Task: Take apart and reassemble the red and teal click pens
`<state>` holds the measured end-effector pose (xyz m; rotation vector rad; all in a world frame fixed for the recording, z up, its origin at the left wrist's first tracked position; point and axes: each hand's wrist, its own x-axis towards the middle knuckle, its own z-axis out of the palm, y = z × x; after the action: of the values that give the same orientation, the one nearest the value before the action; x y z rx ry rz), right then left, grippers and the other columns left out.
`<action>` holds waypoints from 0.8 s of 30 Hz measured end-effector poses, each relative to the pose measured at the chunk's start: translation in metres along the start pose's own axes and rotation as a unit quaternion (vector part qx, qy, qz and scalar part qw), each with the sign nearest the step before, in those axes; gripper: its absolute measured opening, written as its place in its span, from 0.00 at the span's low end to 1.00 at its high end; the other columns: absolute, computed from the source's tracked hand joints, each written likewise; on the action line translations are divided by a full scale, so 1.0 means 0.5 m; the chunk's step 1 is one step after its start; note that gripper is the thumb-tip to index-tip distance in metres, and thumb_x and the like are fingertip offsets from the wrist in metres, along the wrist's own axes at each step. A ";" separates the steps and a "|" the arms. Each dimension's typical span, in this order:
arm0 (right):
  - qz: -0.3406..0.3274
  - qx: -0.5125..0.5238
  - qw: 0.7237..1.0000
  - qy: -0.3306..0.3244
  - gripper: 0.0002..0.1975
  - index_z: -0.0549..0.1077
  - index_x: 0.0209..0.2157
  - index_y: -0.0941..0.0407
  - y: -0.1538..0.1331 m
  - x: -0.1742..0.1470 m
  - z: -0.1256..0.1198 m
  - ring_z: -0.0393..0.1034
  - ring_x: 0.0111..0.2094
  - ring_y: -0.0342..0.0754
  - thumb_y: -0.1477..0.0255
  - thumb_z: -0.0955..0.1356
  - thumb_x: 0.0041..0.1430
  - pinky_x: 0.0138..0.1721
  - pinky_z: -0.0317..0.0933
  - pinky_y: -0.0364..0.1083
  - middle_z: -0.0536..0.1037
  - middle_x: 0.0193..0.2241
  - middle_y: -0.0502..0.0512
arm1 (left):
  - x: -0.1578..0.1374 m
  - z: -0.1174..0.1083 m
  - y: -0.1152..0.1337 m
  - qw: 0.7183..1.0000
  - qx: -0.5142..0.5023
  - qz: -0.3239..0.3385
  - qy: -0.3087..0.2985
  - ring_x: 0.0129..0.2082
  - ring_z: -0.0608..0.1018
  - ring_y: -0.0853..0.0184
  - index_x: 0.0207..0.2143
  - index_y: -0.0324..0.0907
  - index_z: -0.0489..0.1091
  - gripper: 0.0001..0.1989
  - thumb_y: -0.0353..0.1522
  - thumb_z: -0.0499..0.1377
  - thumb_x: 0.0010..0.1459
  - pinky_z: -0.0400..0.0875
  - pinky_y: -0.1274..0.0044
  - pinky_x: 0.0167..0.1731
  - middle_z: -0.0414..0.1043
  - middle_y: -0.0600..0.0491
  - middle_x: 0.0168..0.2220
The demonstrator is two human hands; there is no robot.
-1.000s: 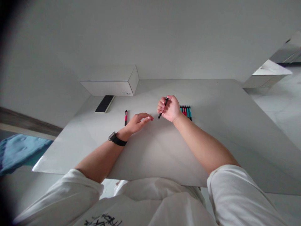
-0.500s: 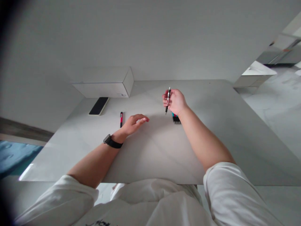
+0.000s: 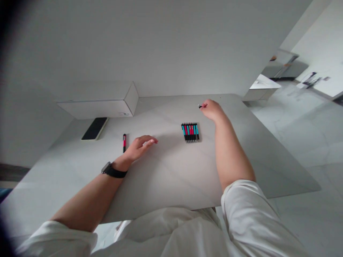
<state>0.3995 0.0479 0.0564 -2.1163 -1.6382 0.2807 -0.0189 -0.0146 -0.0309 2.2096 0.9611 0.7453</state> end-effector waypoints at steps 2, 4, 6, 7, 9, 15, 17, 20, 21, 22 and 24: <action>0.031 -0.070 0.994 -0.084 0.06 0.76 0.31 0.57 0.012 0.004 0.011 0.73 0.35 0.51 0.70 0.72 0.62 0.38 0.65 0.47 0.77 0.28 0.59 | 0.000 0.000 0.000 1.000 0.000 0.001 -0.002 0.49 0.82 0.58 0.45 0.45 0.82 0.24 0.49 0.52 0.73 0.74 0.68 0.52 0.83 0.47 0.47; 0.069 -0.075 0.980 -0.170 0.06 0.75 0.28 0.57 0.021 0.006 0.030 0.74 0.33 0.51 0.73 0.72 0.60 0.36 0.66 0.47 0.76 0.25 0.59 | 0.000 -0.001 0.001 1.000 -0.001 0.000 -0.005 0.49 0.82 0.59 0.45 0.44 0.81 0.23 0.49 0.52 0.73 0.74 0.67 0.53 0.83 0.48 0.47; 0.108 -0.033 0.966 -0.232 0.05 0.76 0.28 0.58 0.032 0.008 0.054 0.74 0.31 0.50 0.75 0.73 0.58 0.35 0.69 0.47 0.76 0.24 0.58 | 0.000 -0.001 0.001 1.000 -0.001 -0.001 -0.010 0.50 0.82 0.59 0.46 0.45 0.81 0.23 0.49 0.52 0.73 0.74 0.67 0.53 0.83 0.48 0.48; 0.122 -0.016 0.962 -0.243 0.05 0.76 0.28 0.58 0.037 0.009 0.067 0.74 0.30 0.50 0.76 0.73 0.57 0.35 0.70 0.47 0.76 0.23 0.57 | 0.000 -0.002 0.001 1.000 0.000 -0.001 -0.013 0.50 0.82 0.59 0.46 0.45 0.81 0.23 0.49 0.52 0.73 0.73 0.67 0.54 0.83 0.48 0.48; 0.146 0.012 0.959 -0.244 0.05 0.75 0.28 0.58 0.048 0.011 0.091 0.72 0.28 0.48 0.78 0.74 0.55 0.35 0.72 0.47 0.75 0.22 0.56 | 0.000 -0.001 0.001 1.000 0.002 -0.001 -0.017 0.51 0.82 0.58 0.46 0.45 0.81 0.23 0.50 0.52 0.73 0.73 0.67 0.54 0.83 0.48 0.49; 0.209 0.080 0.944 -0.244 0.07 0.74 0.29 0.59 0.057 0.013 0.124 0.72 0.25 0.45 0.80 0.75 0.57 0.31 0.73 0.45 0.75 0.21 0.55 | 0.000 0.002 -0.002 1.000 0.007 0.003 -0.017 0.51 0.82 0.57 0.47 0.45 0.81 0.24 0.51 0.52 0.73 0.74 0.66 0.55 0.83 0.47 0.49; 0.216 0.088 0.939 -0.252 0.07 0.74 0.29 0.60 0.056 0.012 0.125 0.73 0.26 0.45 0.80 0.74 0.58 0.31 0.73 0.44 0.75 0.21 0.55 | 0.000 0.002 -0.004 1.000 0.009 0.006 -0.017 0.51 0.82 0.57 0.47 0.45 0.81 0.24 0.51 0.52 0.73 0.74 0.65 0.55 0.83 0.47 0.49; 0.220 0.105 0.935 -0.260 0.07 0.74 0.31 0.60 0.056 0.014 0.127 0.74 0.26 0.45 0.79 0.75 0.58 0.31 0.74 0.44 0.76 0.21 0.55 | 0.001 0.002 -0.006 1.000 0.015 0.008 -0.013 0.51 0.82 0.57 0.47 0.45 0.80 0.24 0.51 0.52 0.73 0.74 0.65 0.55 0.83 0.46 0.49; 0.220 0.107 0.934 -0.260 0.06 0.75 0.32 0.61 0.057 0.015 0.129 0.75 0.26 0.46 0.79 0.75 0.58 0.31 0.75 0.44 0.76 0.22 0.55 | 0.001 0.001 -0.007 1.000 0.017 0.009 -0.011 0.51 0.82 0.57 0.47 0.45 0.80 0.24 0.50 0.52 0.73 0.74 0.65 0.54 0.83 0.46 0.49; 0.219 0.108 0.934 -0.261 0.06 0.75 0.33 0.61 0.057 0.016 0.131 0.75 0.26 0.46 0.78 0.75 0.59 0.31 0.75 0.44 0.76 0.22 0.55 | 0.001 0.001 -0.006 1.000 0.019 0.011 -0.008 0.51 0.82 0.57 0.47 0.45 0.80 0.23 0.50 0.52 0.73 0.74 0.66 0.54 0.82 0.47 0.49; 0.217 0.106 0.934 -0.265 0.05 0.76 0.35 0.61 0.056 0.017 0.134 0.76 0.26 0.47 0.78 0.75 0.59 0.31 0.76 0.44 0.76 0.21 0.55 | 0.001 0.001 -0.004 1.000 0.026 0.018 -0.001 0.50 0.82 0.58 0.47 0.45 0.80 0.22 0.48 0.53 0.73 0.74 0.66 0.53 0.82 0.47 0.48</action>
<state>0.3981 0.0656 -0.0145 -2.3317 -1.2825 1.2029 -0.0194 -0.0134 -0.0323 2.2767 0.9521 0.7420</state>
